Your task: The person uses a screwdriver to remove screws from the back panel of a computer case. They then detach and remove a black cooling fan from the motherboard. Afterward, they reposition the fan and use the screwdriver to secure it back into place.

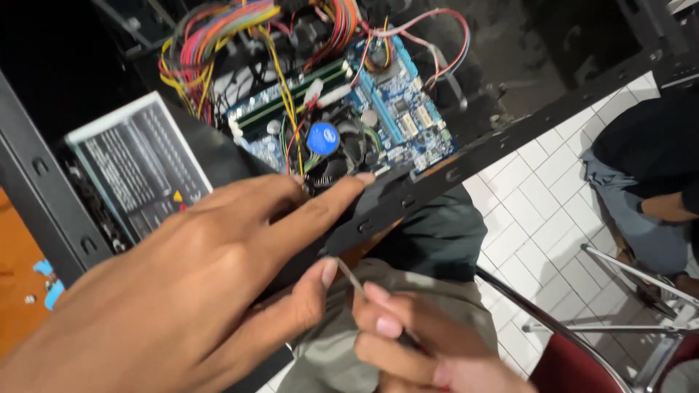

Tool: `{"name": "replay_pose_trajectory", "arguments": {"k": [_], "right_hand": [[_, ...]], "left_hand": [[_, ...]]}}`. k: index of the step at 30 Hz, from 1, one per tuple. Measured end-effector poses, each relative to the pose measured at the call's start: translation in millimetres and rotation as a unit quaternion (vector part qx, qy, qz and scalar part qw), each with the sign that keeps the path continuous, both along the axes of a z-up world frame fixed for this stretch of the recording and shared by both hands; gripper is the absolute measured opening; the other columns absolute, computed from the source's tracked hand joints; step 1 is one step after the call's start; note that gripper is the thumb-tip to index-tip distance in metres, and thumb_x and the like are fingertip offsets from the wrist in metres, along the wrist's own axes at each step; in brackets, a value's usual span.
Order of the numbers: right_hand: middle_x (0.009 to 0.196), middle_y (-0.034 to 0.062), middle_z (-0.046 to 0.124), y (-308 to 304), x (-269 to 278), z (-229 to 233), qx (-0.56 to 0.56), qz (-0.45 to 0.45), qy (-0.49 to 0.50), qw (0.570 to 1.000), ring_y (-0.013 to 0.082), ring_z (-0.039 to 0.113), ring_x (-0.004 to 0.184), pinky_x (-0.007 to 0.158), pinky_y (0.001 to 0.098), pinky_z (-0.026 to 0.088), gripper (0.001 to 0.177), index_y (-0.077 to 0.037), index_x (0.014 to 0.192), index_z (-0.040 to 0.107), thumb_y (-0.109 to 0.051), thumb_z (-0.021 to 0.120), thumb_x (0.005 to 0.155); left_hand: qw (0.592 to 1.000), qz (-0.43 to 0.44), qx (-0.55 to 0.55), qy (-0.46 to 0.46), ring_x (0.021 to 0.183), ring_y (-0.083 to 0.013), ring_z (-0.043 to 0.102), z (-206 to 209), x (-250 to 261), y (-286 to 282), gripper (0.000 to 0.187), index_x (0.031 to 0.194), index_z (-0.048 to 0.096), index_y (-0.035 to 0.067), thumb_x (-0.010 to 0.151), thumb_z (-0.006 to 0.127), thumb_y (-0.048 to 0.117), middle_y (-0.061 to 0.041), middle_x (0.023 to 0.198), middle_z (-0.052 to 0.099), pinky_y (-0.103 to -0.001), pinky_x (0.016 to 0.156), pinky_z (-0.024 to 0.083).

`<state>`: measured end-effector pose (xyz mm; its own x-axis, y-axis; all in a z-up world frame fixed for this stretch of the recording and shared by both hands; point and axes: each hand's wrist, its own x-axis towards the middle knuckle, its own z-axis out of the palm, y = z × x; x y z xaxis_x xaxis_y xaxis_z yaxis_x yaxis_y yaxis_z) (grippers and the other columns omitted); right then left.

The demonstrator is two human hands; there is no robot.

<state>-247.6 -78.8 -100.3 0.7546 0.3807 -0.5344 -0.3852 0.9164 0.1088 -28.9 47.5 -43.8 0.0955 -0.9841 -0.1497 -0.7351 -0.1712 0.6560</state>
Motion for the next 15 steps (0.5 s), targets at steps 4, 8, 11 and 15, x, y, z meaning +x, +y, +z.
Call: {"name": "replay_pose_trajectory", "arguments": {"k": [4, 8, 11, 15], "right_hand": [[0.042, 0.0062, 0.022, 9.1, 32.6, 34.1, -0.171, -0.116, 0.082, 0.975, 0.0133, 0.016, 0.031, 0.044, 0.0302, 0.033, 0.042, 0.016, 0.127, 0.066, -0.003, 0.055, 0.092], [0.047, 0.0095, 0.030, 15.2, 16.4, 3.5, -0.200, -0.100, -0.067, 0.972, 0.0143, 0.022, 0.038, 0.055, 0.0362, 0.031, 0.017, 0.003, 0.097, 0.045, -0.009, 0.058, 0.098], [0.056, 0.0074, 0.030, 25.4, 17.8, 10.3, -0.350, -0.139, -0.064, 0.924, 0.0166, 0.031, 0.042, 0.044, 0.0319, 0.026, 0.014, 0.006, 0.099, 0.051, -0.005, 0.054, 0.106], [0.054, -0.0038, 0.059, 22.7, 16.2, 7.9, -0.748, 0.035, 0.010, 0.662, 0.0079, 0.039, 0.038, 0.038, 0.0231, 0.032, 0.027, -0.013, 0.089, 0.074, -0.031, 0.056, 0.099]], "left_hand": [[0.998, 0.002, -0.055, 0.031, 0.100, -0.0297, 0.067, 1.3, 4.3, -4.1, 0.058, 0.153, 0.049, 0.009, 0.103, 0.050, 0.038, -0.008, 0.105, 0.068, -0.043, 0.086, 0.049], [0.998, 0.014, -0.044, 0.044, 0.107, -0.0299, 0.067, -0.1, 6.7, -1.5, 0.057, 0.151, 0.052, 0.011, 0.103, 0.050, 0.041, -0.011, 0.113, 0.069, -0.043, 0.088, 0.050], [0.998, 0.028, -0.030, 0.050, 0.117, -0.0302, 0.067, 2.7, 9.6, 1.8, 0.056, 0.148, 0.056, 0.014, 0.103, 0.050, 0.046, -0.016, 0.124, 0.071, -0.043, 0.090, 0.050], [0.998, 0.024, -0.036, 0.044, 0.128, -0.0315, 0.062, 1.5, 10.5, 3.9, 0.054, 0.149, 0.056, 0.016, 0.103, 0.049, 0.044, -0.017, 0.129, 0.070, -0.046, 0.094, 0.049]]}}
